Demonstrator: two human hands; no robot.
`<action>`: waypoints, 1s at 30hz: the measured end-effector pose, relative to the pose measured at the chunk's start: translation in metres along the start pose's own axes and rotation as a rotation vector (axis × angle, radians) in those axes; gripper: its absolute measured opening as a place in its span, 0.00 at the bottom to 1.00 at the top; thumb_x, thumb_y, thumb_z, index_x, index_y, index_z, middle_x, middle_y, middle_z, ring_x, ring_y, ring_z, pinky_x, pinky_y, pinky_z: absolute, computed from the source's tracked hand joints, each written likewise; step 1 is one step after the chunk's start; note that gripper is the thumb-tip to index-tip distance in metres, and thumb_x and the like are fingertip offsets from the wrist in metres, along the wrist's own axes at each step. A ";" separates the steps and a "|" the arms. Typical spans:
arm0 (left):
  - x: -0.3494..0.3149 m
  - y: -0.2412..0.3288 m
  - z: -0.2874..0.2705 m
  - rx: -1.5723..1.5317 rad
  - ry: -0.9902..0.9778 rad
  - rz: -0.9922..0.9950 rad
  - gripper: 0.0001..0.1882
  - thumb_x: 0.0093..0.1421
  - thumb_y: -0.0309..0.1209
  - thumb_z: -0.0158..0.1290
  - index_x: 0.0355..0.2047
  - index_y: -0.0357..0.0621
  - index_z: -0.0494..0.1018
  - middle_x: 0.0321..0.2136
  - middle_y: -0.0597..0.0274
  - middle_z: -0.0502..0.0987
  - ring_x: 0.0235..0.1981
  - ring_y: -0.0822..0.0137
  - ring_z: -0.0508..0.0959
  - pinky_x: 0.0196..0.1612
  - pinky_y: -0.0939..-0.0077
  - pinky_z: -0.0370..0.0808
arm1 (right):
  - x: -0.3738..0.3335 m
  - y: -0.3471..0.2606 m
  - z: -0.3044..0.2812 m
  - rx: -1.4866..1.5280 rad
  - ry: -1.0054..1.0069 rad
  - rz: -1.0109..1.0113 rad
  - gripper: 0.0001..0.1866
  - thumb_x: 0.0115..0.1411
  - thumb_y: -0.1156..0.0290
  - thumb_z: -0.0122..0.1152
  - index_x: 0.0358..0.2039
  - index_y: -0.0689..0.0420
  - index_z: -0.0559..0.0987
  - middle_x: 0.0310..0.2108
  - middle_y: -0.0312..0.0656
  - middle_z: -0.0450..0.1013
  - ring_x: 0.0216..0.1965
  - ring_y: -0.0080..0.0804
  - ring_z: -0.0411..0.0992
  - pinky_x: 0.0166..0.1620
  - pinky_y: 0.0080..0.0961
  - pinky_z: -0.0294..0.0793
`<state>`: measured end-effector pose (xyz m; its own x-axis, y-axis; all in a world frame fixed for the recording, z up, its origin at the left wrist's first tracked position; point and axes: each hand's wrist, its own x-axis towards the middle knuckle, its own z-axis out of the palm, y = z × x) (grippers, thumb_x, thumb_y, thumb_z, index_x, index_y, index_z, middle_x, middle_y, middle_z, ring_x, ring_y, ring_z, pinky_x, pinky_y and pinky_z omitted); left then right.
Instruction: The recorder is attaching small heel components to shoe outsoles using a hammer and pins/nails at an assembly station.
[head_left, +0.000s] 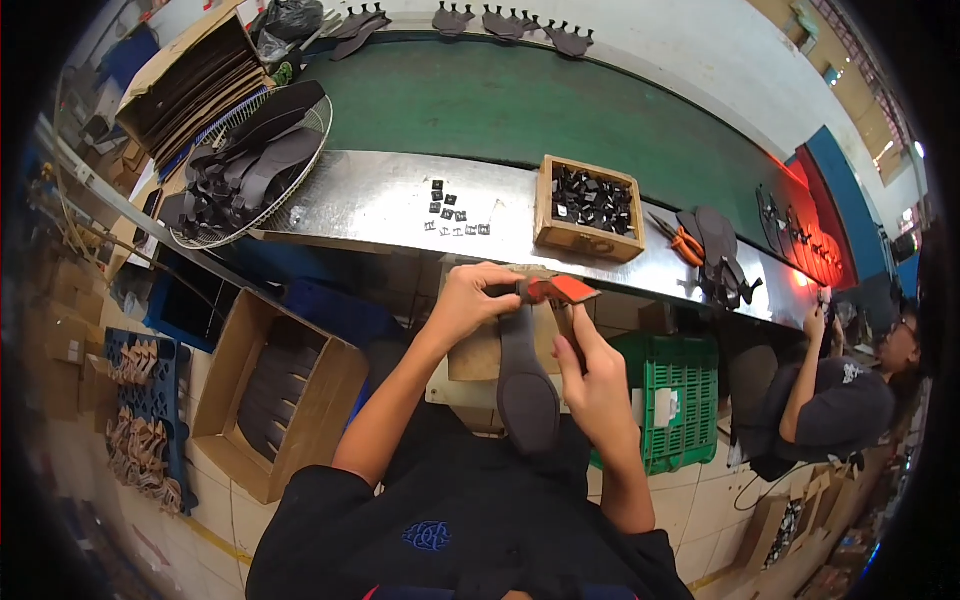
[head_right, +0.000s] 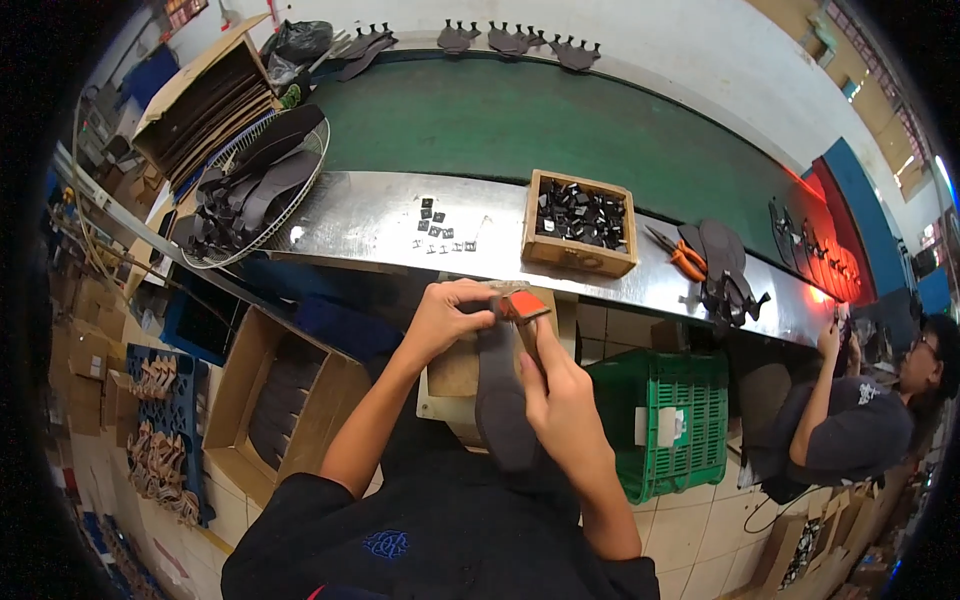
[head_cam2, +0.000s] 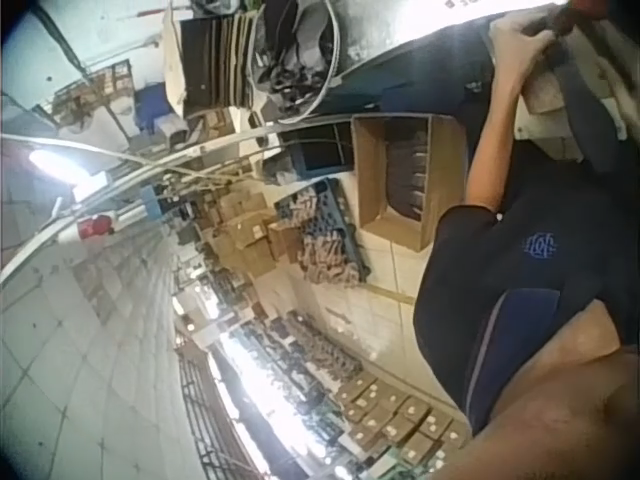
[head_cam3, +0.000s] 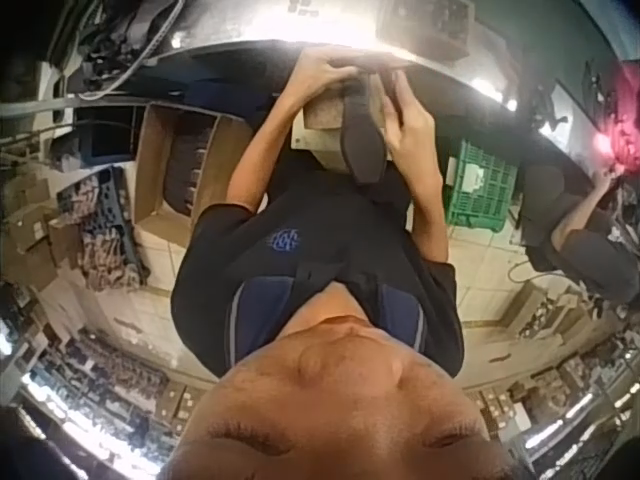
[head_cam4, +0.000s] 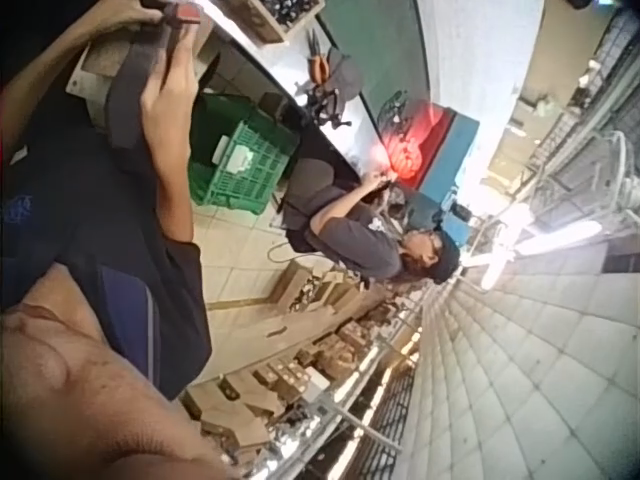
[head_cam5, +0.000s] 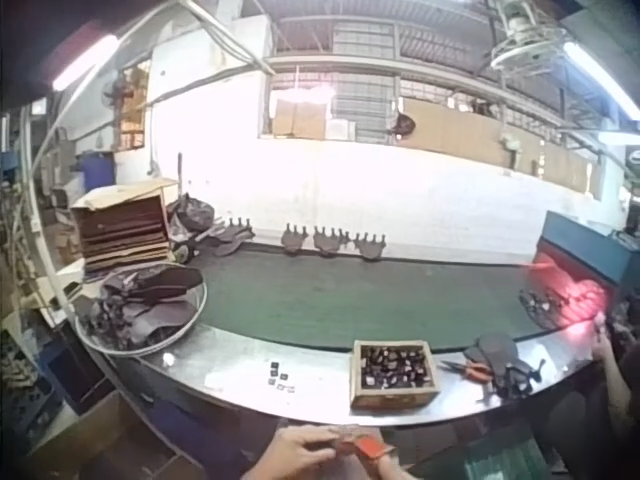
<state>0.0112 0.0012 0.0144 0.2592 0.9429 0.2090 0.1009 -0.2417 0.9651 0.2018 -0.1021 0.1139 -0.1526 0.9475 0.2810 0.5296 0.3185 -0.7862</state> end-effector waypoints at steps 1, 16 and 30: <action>0.000 -0.003 0.001 0.000 -0.008 0.001 0.16 0.50 0.25 0.68 0.40 0.35 0.83 0.39 0.56 0.84 0.40 0.68 0.81 0.47 0.73 0.76 | 0.000 0.003 -0.002 -0.013 -0.006 -0.010 0.25 0.66 0.78 0.56 0.63 0.67 0.67 0.39 0.60 0.76 0.36 0.56 0.77 0.42 0.35 0.75; -0.025 0.005 -0.005 0.545 -0.098 -0.009 0.70 0.50 0.54 0.67 0.73 0.38 0.28 0.61 0.70 0.75 0.69 0.56 0.62 0.70 0.34 0.27 | -0.013 -0.044 -0.028 -0.049 0.387 -0.399 0.19 0.62 0.82 0.60 0.54 0.67 0.74 0.38 0.58 0.76 0.35 0.50 0.78 0.37 0.36 0.77; -0.105 0.106 0.011 0.062 -0.241 0.201 0.11 0.60 0.30 0.61 0.41 0.37 0.80 0.29 0.53 0.79 0.29 0.57 0.79 0.34 0.67 0.74 | 0.003 0.034 -0.007 -0.369 -0.051 -0.289 0.29 0.63 0.78 0.59 0.65 0.55 0.69 0.40 0.48 0.72 0.37 0.46 0.75 0.37 0.36 0.76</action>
<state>0.0049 -0.1261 0.0926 0.4994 0.7950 0.3442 0.0810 -0.4384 0.8951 0.2250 -0.0891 0.0917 -0.3734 0.8245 0.4251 0.7191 0.5468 -0.4289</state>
